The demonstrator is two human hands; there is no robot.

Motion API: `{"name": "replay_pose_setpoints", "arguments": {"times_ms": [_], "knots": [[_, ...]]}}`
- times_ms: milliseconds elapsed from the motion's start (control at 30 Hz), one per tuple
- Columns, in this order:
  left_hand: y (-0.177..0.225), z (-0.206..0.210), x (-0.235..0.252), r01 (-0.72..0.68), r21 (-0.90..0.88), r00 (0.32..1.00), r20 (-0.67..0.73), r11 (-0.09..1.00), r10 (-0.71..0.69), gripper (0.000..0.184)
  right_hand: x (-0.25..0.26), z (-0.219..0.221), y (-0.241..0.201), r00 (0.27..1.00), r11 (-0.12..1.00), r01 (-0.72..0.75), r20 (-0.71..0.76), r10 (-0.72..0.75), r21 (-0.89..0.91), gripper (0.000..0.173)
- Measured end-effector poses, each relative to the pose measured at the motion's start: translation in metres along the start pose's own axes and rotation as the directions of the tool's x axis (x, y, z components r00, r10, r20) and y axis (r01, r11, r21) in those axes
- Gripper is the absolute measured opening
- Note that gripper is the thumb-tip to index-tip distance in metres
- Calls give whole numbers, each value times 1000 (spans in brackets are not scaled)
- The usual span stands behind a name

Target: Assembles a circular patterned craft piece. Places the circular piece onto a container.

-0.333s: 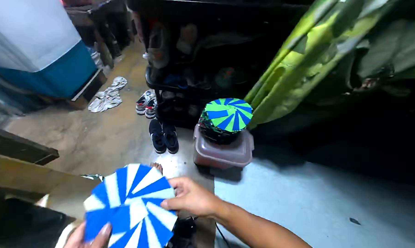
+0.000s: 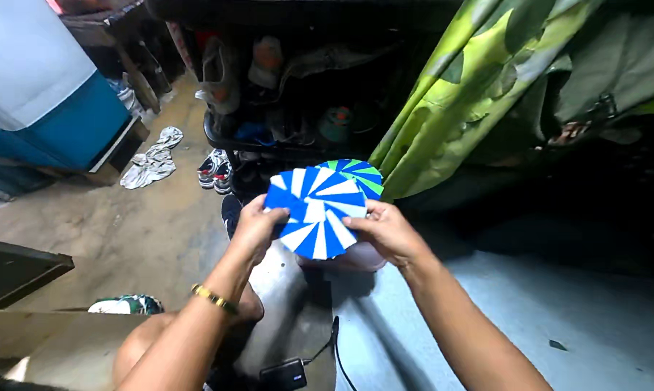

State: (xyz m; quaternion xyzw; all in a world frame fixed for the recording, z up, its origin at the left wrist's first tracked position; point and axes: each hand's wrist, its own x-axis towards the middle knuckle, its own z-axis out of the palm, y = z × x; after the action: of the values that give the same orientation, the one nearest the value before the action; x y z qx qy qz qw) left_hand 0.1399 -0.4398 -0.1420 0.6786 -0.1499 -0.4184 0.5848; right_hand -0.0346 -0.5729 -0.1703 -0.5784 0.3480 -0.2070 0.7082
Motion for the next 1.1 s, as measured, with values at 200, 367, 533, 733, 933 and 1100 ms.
{"name": "replay_pose_setpoints", "arguments": {"times_ms": [200, 367, 533, 733, 933, 1100], "knots": [[0, 47, 67, -71, 126, 991, 119, 989, 56, 47, 43, -44, 0, 980, 999, -9, -198, 19, 53, 18], [-5, 68, 93, -35, 145, 999, 8, 989, 34, 53, 68, -57, 8, 963, 998, -53, -263, 59, 30, 18], [-12, 73, 103, -19, 177, 1000, -21, 984, 23, 66, 75, -62, 14, 949, 997, -62, -306, 70, 36, 19], [-14, 75, 105, -6, 218, 1000, -28, 976, 12, 65, 78, -66, 21, 944, 996, -80, -318, 89, 44, 19], [-10, 72, 98, 9, 275, 999, -53, 962, 6, 65, 78, -69, 26, 944, 995, -81, -316, 92, 50, 19], [-10, 70, 91, -1, 311, 998, -57, 951, 20, 63, 75, -68, 28, 936, 996, -74, -342, 85, 44, 27]]}}
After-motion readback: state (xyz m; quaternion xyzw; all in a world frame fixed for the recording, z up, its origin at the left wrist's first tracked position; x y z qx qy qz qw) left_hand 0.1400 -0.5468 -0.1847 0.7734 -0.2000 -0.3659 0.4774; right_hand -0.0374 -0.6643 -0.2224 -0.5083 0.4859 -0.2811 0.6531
